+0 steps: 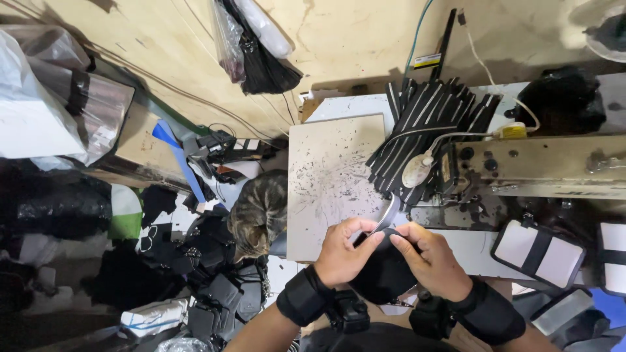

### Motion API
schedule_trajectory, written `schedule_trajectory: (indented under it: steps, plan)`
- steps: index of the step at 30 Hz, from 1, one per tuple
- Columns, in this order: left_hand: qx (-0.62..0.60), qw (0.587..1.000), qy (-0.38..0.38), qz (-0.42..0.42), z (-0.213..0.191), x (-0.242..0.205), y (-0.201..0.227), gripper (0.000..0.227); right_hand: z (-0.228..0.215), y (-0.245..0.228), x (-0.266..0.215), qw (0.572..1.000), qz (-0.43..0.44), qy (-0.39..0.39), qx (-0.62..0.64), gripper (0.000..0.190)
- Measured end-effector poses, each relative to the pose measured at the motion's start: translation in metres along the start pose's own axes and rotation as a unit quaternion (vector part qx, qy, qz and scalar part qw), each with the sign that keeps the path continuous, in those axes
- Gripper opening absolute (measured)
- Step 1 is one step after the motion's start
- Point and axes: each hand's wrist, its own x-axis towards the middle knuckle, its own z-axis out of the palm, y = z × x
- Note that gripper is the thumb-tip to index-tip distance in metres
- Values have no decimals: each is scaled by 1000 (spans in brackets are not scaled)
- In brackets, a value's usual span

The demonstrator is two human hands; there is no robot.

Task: Inserting a stiffener strip into a leather component at a sewing station

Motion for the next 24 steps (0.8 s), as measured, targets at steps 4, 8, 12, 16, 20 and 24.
schedule_trajectory:
  steps: [4,8,12,16,20,24]
  plan:
    - [3,998,17,52,-4,-1,-16,16,-3,8,6,999,36,7,-19,24]
    - [12,999,-6,31,-10,1,-22,13,-7,13,12,999,38,21,-11,22]
    - [28,992,-10,125,-7,6,-32,7,-11,17,16,999,36,26,-28,20]
    - [14,995,-11,98,-5,8,-34,9,-14,15,14,999,44,15,-25,20]
    - [-23,998,-42,43,-7,5,-25,13,-12,17,12,997,51,31,-39,15]
    - [-61,996,-53,32,-7,4,-22,12,-12,11,10,998,60,31,-18,19]
